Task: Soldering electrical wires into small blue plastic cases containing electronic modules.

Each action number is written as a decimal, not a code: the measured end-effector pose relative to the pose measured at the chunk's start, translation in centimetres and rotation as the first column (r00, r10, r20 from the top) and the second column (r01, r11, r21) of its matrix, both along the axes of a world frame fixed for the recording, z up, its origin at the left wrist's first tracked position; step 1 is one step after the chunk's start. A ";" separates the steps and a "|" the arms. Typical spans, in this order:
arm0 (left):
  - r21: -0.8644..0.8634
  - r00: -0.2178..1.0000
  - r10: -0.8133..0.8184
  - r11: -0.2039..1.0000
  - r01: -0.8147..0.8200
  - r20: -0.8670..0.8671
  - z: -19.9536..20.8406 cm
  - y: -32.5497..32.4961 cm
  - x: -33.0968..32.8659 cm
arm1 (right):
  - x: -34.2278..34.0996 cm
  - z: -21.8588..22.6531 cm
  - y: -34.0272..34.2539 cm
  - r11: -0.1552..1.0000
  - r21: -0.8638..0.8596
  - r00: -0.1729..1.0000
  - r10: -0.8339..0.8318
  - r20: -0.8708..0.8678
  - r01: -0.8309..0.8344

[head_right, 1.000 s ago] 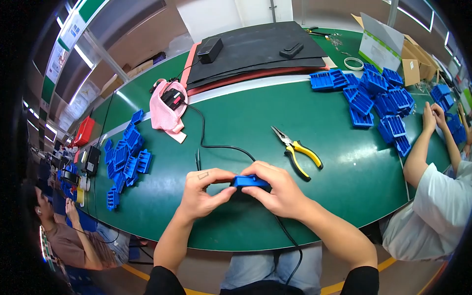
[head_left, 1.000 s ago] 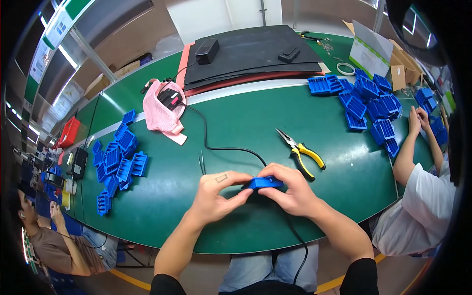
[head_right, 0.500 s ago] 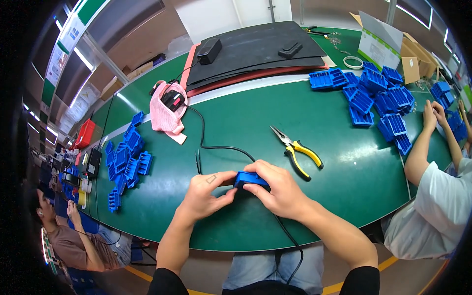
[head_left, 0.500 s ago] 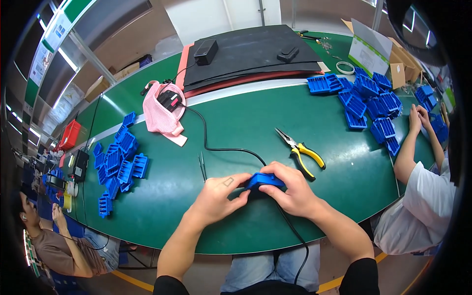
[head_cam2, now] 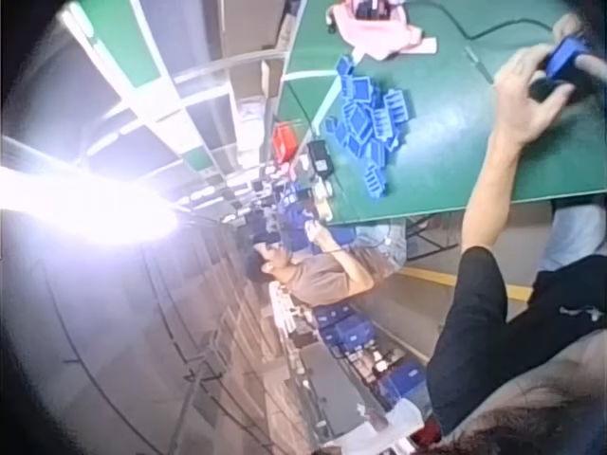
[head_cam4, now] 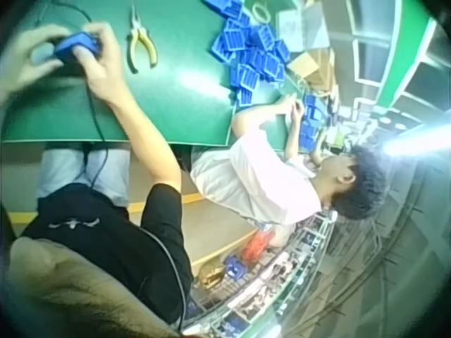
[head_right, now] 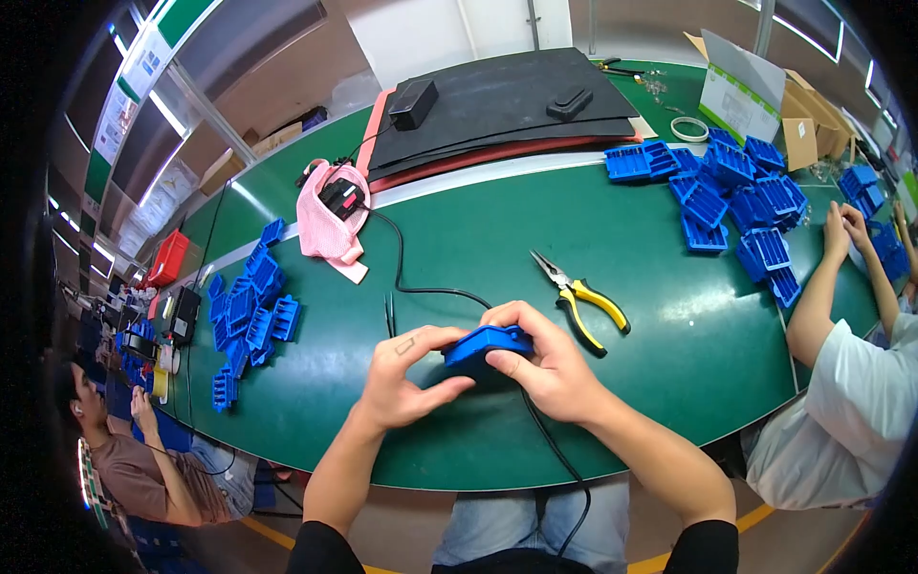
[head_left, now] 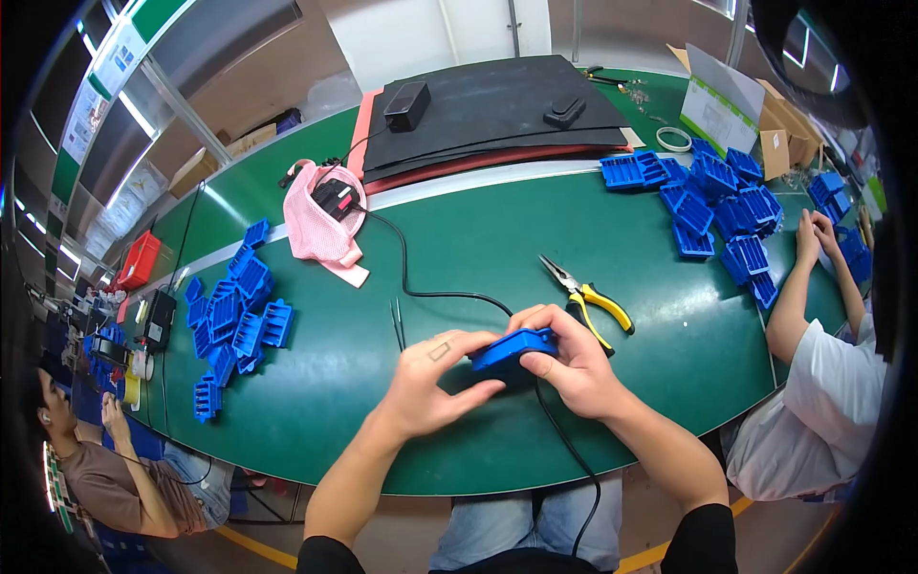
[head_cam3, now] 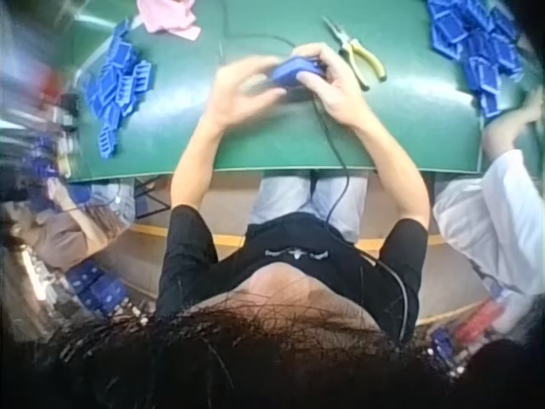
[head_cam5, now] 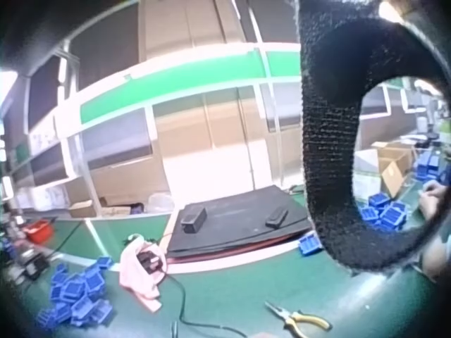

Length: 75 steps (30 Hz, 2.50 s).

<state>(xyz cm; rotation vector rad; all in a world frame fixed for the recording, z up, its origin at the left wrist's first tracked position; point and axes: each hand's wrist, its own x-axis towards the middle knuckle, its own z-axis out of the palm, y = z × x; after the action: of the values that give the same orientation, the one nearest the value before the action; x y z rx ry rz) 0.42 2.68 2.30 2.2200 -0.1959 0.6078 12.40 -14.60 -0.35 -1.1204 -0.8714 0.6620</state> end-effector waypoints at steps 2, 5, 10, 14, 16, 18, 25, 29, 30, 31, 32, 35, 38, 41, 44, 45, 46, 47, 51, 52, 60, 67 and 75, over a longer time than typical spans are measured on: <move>-0.007 0.995 0.084 0.996 -0.084 0.045 -0.7 -1.1 0.1 | -0.3 -0.2 0.2 1.000 0.029 1.000 0.010 0.012 -0.010; -0.048 0.986 0.153 0.988 -0.150 0.064 -1.2 -2.4 0.1 | -0.8 -0.4 0.5 1.000 -0.009 0.991 0.012 -0.135 -0.013; -0.054 0.980 0.182 0.983 -0.178 0.075 -1.6 -2.5 0.1 | -0.7 -0.8 0.6 0.995 -0.088 0.992 0.028 -0.123 -0.039; -0.084 0.975 0.208 0.976 -0.201 0.082 -1.7 -2.8 0.1 | -1.1 -0.9 0.8 0.991 -0.120 0.980 0.028 -0.198 -0.052; -0.099 0.973 0.216 0.973 -0.208 0.078 -1.7 -2.9 0.1 | -1.3 -1.4 1.0 0.996 -0.083 0.978 0.022 -0.207 -0.040; -0.113 0.976 0.210 0.973 -0.203 0.057 -1.5 -3.1 -0.2 | -1.5 -1.4 1.4 0.999 -0.046 0.976 0.018 -0.216 -0.029; -0.124 0.978 0.188 0.977 -0.176 0.093 -1.8 -3.4 0.1 | -0.9 -1.6 0.7 0.992 -0.113 0.980 0.031 -0.196 -0.054; -0.203 0.983 0.185 0.963 -0.178 0.016 -1.3 -3.3 -0.6 | -1.3 -0.7 0.8 0.992 -0.033 0.958 0.106 -0.267 -0.120; -0.200 0.981 0.193 0.962 -0.185 0.022 -0.9 -3.2 -0.7 | -1.4 -0.6 0.7 0.990 -0.031 0.956 0.125 -0.264 -0.138; -0.190 0.980 0.196 0.963 -0.189 0.021 -1.0 -3.2 -0.7 | -1.4 -0.8 0.7 0.991 -0.037 0.958 0.117 -0.260 -0.131; -0.195 0.981 0.191 0.964 -0.183 0.025 -1.1 -3.2 -0.7 | -1.4 -1.3 0.8 0.992 -0.031 0.966 0.110 -0.232 -0.120; -0.154 0.979 0.174 0.975 -0.157 0.103 -1.6 -3.3 -0.4 | -1.3 -1.3 0.7 0.993 -0.048 0.973 0.098 -0.209 -0.110; -0.127 0.974 0.187 0.977 -0.171 0.125 -1.8 -3.3 -0.3 | -1.4 -1.5 0.8 0.994 -0.053 0.978 0.085 -0.189 -0.096; -0.067 0.967 0.193 0.981 -0.185 0.165 -1.9 -3.2 -0.2 | -1.4 -1.8 0.8 0.995 -0.056 0.986 0.068 -0.153 -0.077; -0.024 0.959 0.184 0.983 -0.183 0.218 -1.9 -3.1 -0.2 | -1.5 -2.0 0.9 0.996 -0.030 0.989 0.075 -0.127 -0.079; 0.017 0.954 0.172 0.983 -0.182 0.246 -2.1 -3.1 -0.2 | -1.6 -1.9 0.8 0.996 -0.036 0.984 0.079 -0.163 -0.086; 0.059 0.948 0.160 0.981 -0.182 0.274 -2.2 -3.0 -0.2 | -1.7 -1.9 0.8 0.995 -0.042 0.977 0.082 -0.198 -0.092; 0.057 0.948 0.161 0.981 -0.183 0.273 -2.1 -3.1 -0.2 | -1.7 -2.0 0.8 0.995 -0.043 0.977 0.082 -0.199 -0.093; 0.178 0.924 0.151 0.958 -0.224 0.351 -2.0 -3.2 -0.2 | -2.1 -1.5 0.9 0.996 0.067 0.986 0.071 -0.152 -0.062; 0.205 0.909 0.151 0.947 -0.245 0.388 -2.0 -3.1 -0.1 | -2.2 -1.3 1.0 0.996 0.077 0.986 0.066 -0.155 -0.054; 0.288 0.923 0.082 0.936 -0.200 0.376 -1.9 -3.2 -0.5 | -2.4 -2.0 0.9 0.988 0.112 0.962 0.129 -0.239 -0.105; 0.279 0.933 0.063 0.945 -0.170 0.355 -1.6 -2.3 -0.3 | -2.6 -1.9 1.0 0.992 0.106 0.966 0.097 -0.240 -0.074; -0.322 0.984 0.177 0.933 -0.164 0.011 -1.8 -0.9 -0.3 | -2.0 -1.2 -0.1 0.995 -0.015 0.978 0.093 -0.188 -0.097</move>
<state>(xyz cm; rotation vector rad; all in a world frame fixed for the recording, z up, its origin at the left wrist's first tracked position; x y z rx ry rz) 0.08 1.75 0.49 1.9221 0.0745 0.7241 10.42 -14.66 -1.52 -1.0242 -0.7605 0.8450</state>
